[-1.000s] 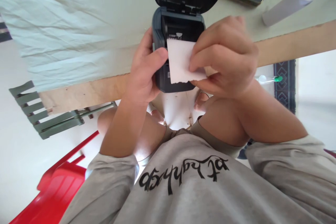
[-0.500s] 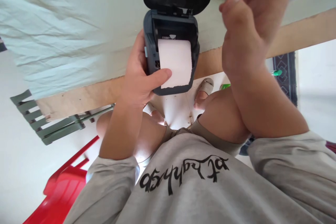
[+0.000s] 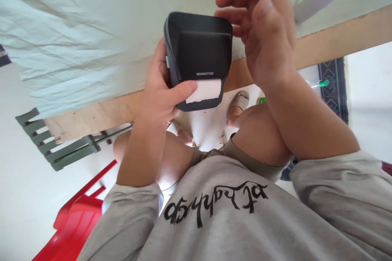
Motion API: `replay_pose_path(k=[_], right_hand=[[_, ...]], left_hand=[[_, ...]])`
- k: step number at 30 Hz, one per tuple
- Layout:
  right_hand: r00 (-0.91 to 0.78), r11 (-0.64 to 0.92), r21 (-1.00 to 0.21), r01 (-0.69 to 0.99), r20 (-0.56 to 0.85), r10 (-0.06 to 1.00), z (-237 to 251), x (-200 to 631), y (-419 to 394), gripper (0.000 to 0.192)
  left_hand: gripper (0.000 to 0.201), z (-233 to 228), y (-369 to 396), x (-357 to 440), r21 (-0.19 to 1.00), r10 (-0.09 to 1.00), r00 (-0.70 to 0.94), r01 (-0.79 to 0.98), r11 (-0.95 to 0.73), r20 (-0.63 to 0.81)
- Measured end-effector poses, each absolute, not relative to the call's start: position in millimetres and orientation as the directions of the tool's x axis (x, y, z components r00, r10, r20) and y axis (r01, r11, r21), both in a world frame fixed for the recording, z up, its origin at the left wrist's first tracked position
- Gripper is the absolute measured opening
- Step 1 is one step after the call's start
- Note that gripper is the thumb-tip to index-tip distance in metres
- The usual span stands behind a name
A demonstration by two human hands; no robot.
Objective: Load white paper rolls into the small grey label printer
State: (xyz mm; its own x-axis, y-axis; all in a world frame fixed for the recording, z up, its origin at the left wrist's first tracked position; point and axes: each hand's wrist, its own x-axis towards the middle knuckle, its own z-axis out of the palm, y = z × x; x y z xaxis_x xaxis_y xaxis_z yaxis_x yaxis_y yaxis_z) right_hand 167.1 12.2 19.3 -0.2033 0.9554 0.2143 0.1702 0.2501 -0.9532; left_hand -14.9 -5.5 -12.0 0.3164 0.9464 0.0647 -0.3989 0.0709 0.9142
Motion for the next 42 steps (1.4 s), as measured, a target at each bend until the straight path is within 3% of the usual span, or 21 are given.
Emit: replay_pose_path(k=[3,7,13,32,42], right_hand=[[-0.281,0.318,-0.938,0.138,0.271,0.921,17,166,11,0.048],[-0.484,0.42,-0.876,0.238,0.268,0.833,13,169,13,0.059],[-0.5,0.561,-0.757,0.336,0.362,0.787,10,169,14,0.061],[-0.465,0.498,-0.812,0.303,0.33,0.822,0,167,16,0.062],[-0.456,0.52,-0.779,0.35,0.343,0.821,0,168,17,0.065]], left_hand=[[0.048,-12,-5,-15,0.91,0.94,0.334,-0.407,0.073,0.074],[0.051,-15,-5,-15,0.893,0.931,0.346,-0.448,0.054,0.117],[0.061,-22,-4,-16,0.881,0.923,0.364,-0.469,0.063,0.127],[0.038,-5,-10,-4,0.888,0.967,0.251,-0.435,0.149,-0.039],[0.036,-5,-9,-5,0.864,0.962,0.274,-0.482,0.146,-0.01]])
